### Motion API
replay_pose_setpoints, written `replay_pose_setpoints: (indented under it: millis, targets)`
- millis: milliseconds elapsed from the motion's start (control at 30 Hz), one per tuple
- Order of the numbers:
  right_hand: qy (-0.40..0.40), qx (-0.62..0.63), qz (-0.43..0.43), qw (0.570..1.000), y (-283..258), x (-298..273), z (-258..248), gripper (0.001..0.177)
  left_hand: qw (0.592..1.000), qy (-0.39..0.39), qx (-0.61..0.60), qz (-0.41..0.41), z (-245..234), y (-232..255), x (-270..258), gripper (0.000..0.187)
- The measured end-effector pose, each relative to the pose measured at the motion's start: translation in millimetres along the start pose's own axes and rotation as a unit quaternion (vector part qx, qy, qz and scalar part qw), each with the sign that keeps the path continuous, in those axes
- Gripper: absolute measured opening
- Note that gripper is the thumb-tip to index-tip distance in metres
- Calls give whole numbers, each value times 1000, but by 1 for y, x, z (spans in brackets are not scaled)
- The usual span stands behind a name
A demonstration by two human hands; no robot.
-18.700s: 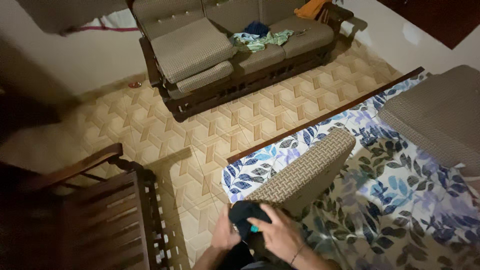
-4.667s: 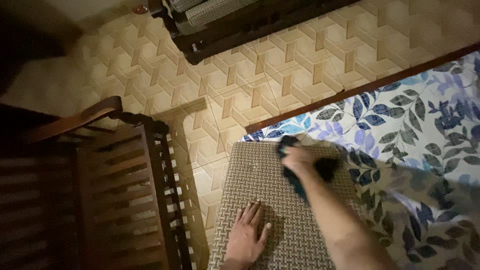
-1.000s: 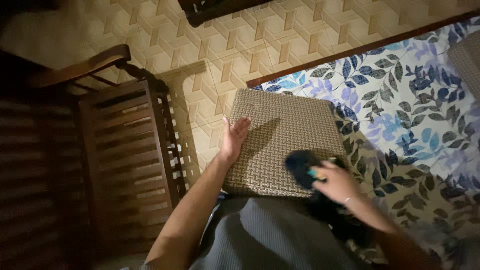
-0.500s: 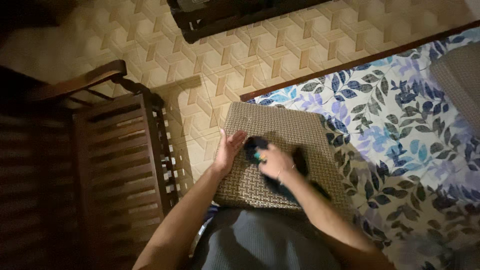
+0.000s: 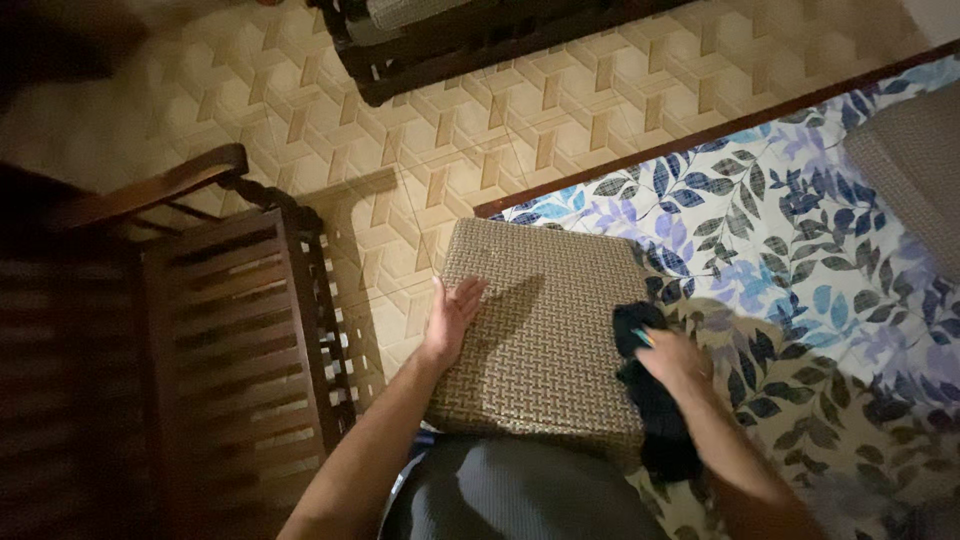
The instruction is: The person wipes the sides and top surface of a rectangular furniture cushion using a dark cloth held in their right hand.
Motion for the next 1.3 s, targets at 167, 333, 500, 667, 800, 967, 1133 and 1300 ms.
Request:
replay_pose_setpoints:
  millis: [167,333,500,667,800,967,1133,1300]
  targets:
    - [41,-51,-156,986,-158,-19,-15,44,1000,6,13,2,-11,-8,3,104]
    - [-38,54,-312,948,-226,-140,-1,63,1000,4,14,-7,-12,-6,0,104]
    - [97,71,-440,890,-140,-172,-3,62,999,36,-14,-19,-10,0,-4,106]
    - [-52,1,-79,996,-14,-83,16,50,1000,19,-6,-15,-10,0,0,103]
    - [33,66,-99,992,-24,-23,-7,55,1000,6,1,-7,-16,-5,2,103]
    - [74,23,-213,974,-156,-26,-12,63,999,16,28,-2,-17,-7,1,105]
    - [-30,-19,-335,942,-225,-143,-8,60,1000,18,14,6,-12,-4,-2,105]
    - [-68,53,-299,950,-132,-191,-5,60,998,37,-44,37,-18,0,-3,105]
Point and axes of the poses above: each hand's wrist, its own x-axis towards the middle knuckle, its own z-axis out of the palm, y = z × x, the point moved 7 cm from there along x, towards the middle knuckle, and after that the axes turned 4 degrees about -y, right-handed, at the moved point
